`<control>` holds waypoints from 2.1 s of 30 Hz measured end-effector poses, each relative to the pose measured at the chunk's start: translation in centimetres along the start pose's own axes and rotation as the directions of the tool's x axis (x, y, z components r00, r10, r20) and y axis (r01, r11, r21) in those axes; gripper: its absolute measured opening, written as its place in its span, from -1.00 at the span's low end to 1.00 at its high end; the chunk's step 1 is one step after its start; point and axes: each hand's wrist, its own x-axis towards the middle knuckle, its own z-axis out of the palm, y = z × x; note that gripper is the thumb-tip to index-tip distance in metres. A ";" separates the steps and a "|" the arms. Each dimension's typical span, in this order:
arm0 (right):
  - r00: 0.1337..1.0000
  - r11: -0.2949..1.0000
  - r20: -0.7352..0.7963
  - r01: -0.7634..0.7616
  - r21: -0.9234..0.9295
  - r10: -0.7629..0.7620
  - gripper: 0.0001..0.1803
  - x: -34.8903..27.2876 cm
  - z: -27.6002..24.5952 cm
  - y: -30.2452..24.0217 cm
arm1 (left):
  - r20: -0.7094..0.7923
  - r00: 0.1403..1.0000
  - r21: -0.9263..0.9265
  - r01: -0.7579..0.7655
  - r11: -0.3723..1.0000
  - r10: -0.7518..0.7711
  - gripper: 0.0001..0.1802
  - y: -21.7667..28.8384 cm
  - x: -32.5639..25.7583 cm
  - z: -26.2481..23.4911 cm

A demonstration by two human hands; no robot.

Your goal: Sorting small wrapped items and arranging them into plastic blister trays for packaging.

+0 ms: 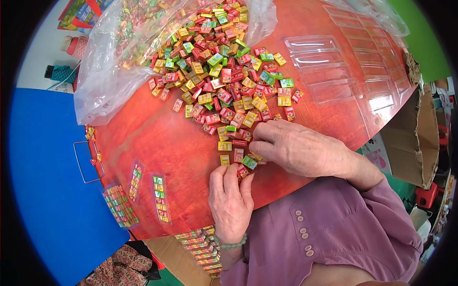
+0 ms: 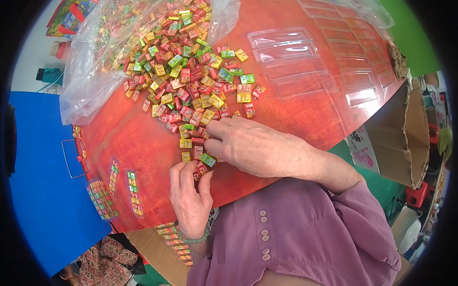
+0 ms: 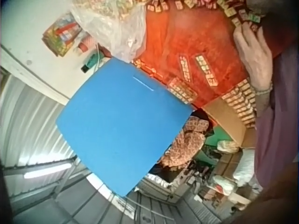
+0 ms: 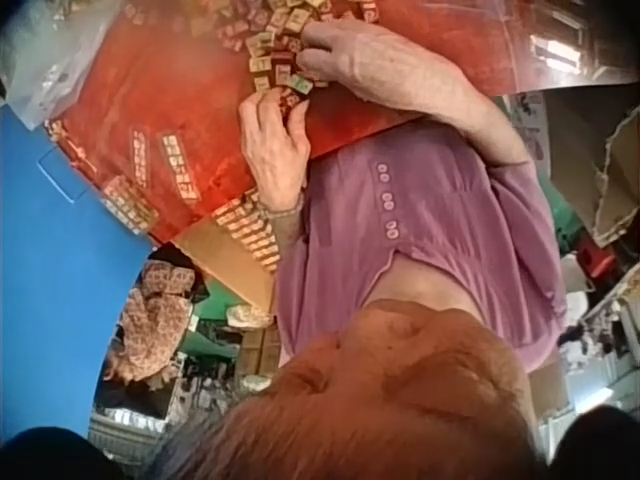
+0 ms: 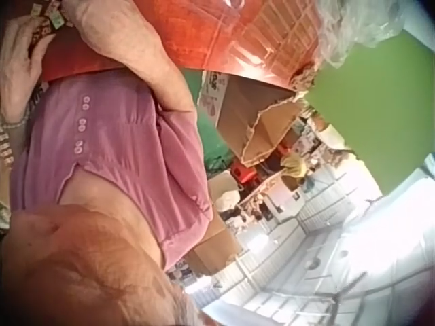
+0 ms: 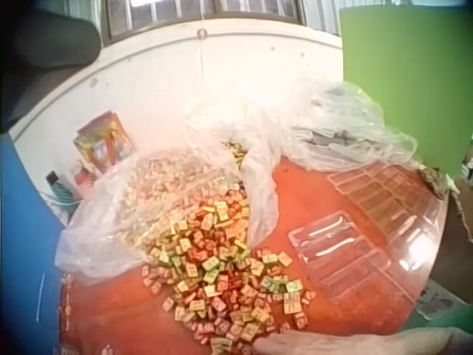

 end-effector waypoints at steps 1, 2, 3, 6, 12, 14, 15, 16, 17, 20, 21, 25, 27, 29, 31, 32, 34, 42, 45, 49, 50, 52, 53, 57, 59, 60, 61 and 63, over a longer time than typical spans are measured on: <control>1.000 1.000 0.026 0.006 0.001 -0.006 -0.75 0.1 -0.1 -0.1 | 0.000 1.000 -0.001 0.003 1.000 -0.003 -0.61 0.0 0.1 0.0; 0.999 1.000 0.053 0.012 0.003 -0.012 -0.75 0.2 -0.1 -0.1 | 0.004 1.000 0.000 0.000 1.000 0.000 -0.61 0.0 0.1 0.1; 0.998 1.000 0.054 0.012 0.003 -0.012 -0.75 0.3 0.0 -0.1 | 0.008 1.000 0.001 -0.004 1.000 0.004 -0.61 0.0 0.1 0.1; 0.999 0.999 0.040 0.030 0.011 -0.030 -0.75 0.2 0.1 -0.2 | 0.010 1.000 -0.002 -0.019 1.000 0.019 -0.61 0.0 0.2 0.3; 0.981 1.000 0.192 -0.021 0.021 0.017 -0.71 -1.8 -0.3 -1.5 | 0.025 0.998 -0.068 -0.054 0.996 0.055 -0.61 0.7 -1.6 -0.3; 0.982 0.999 0.184 0.023 0.031 -0.028 -0.69 -3.1 0.0 -1.9 | 0.025 0.998 -0.072 -0.061 0.996 0.063 -0.61 1.1 -2.3 -0.5; 0.982 0.999 0.188 0.027 0.035 -0.033 -0.66 -3.6 0.1 -1.9 | 0.060 0.996 -0.085 -0.065 0.994 0.070 -0.63 1.2 -2.6 -0.5; 0.982 0.999 0.187 0.026 0.035 -0.032 -0.66 -4.0 0.2 -2.0 | 0.093 0.993 -0.098 -0.069 0.993 0.078 -0.64 1.3 -2.9 -0.5; 0.983 0.999 0.181 0.025 0.026 -0.030 -0.64 -4.5 0.4 -2.1 | 0.104 0.991 -0.107 -0.067 0.992 0.079 -0.64 1.3 -3.0 -0.3; 0.986 0.999 0.164 0.039 -0.022 -0.035 -0.61 -4.9 0.8 -2.5 | 0.101 0.991 -0.090 -0.079 0.993 0.088 -0.62 1.3 -3.0 -0.1; 0.987 0.997 0.153 0.051 -0.059 -0.042 -0.60 -5.0 0.9 -2.5 | 0.101 0.991 -0.092 -0.080 0.993 0.089 -0.62 1.4 -3.0 0.0; 0.989 0.996 0.139 0.057 -0.066 -0.047 -0.60 -4.7 1.3 -2.0 | 0.069 0.993 -0.057 -0.094 0.994 0.098 -0.58 1.4 -2.7 0.1; 0.994 0.996 0.078 0.080 -0.026 -0.078 -0.61 -4.6 1.7 -1.5 | 0.062 0.991 -0.038 -0.120 0.992 0.122 -0.57 1.2 -2.8 0.3; 0.995 0.996 0.067 0.080 -0.030 -0.078 -0.61 -4.5 1.7 -1.2 | 0.036 0.993 -0.026 -0.109 0.994 0.110 -0.58 1.0 -2.7 0.6; 0.995 0.996 0.059 0.078 -0.031 -0.076 -0.61 -4.4 1.8 -1.0 | 0.033 0.995 -0.038 -0.093 0.995 0.094 -0.58 0.9 -2.7 0.6; 0.996 0.997 0.046 0.072 -0.025 -0.071 -0.58 -4.3 1.9 -0.9 | 0.030 0.996 -0.048 -0.080 0.996 0.081 -0.59 0.9 -2.7 0.6; 0.997 0.998 0.040 0.066 -0.020 -0.065 -0.53 -4.2 1.7 -0.9 | 0.025 0.996 -0.051 -0.080 0.995 0.081 -0.59 0.9 -2.5 0.6; 0.996 0.995 -0.057 -0.070 0.077 0.074 -0.31 -5.1 1.0 -0.1 | 0.012 0.994 -0.049 -0.103 0.993 0.104 -0.57 0.6 -2.6 0.6; 0.990 0.985 -0.081 -0.104 0.140 0.116 -0.37 -5.2 1.0 -0.2 | 0.014 0.994 -0.042 -0.110 0.993 0.110 -0.55 0.6 -2.6 0.6; 0.984 0.982 -0.106 -0.129 0.136 0.144 -0.43 -5.6 1.2 0.5 | 0.018 0.994 -0.042 -0.107 0.993 0.108 -0.54 0.5 -2.7 0.7; 0.981 0.983 -0.133 -0.125 0.133 0.143 -0.47 -5.6 1.1 0.7 | 0.017 0.994 -0.049 -0.107 0.993 0.108 -0.54 0.5 -2.7 0.7; 0.977 0.985 -0.159 -0.119 0.128 0.139 -0.51 -5.7 0.8 1.0 | 0.018 0.994 -0.049 -0.105 0.993 0.106 -0.54 0.6 -2.7 0.7; 0.980 0.986 -0.144 -0.120 0.116 0.137 -0.54 -5.8 0.6 1.1 | 0.022 0.994 -0.049 -0.103 0.993 0.104 -0.54 0.6 -2.7 0.7; 0.986 0.987 -0.105 -0.122 0.100 0.133 -0.61 -5.6 0.3 1.3 | 0.021 0.995 -0.058 -0.093 0.994 0.095 -0.53 0.6 -2.8 0.7; 0.985 0.988 -0.106 -0.126 0.093 0.136 -0.61 -5.5 0.3 1.3 | 0.016 0.994 -0.058 -0.106 0.993 0.108 -0.53 0.6 -2.7 0.7; 0.985 0.988 -0.107 -0.129 0.086 0.138 -0.61 -5.4 0.4 1.3 | 0.014 0.994 -0.058 -0.105 0.993 0.106 -0.53 0.6 -2.7 0.7; 0.985 0.988 -0.106 -0.128 0.085 0.137 -0.61 -5.2 0.4 1.1 | 0.020 0.994 -0.058 -0.106 0.993 0.107 -0.54 0.6 -2.7 0.6; 0.960 0.972 -0.152 -0.229 0.055 0.235 -0.58 -4.8 0.6 0.2 | 0.027 0.994 -0.060 -0.105 0.993 0.107 -0.54 0.5 -2.6 0.6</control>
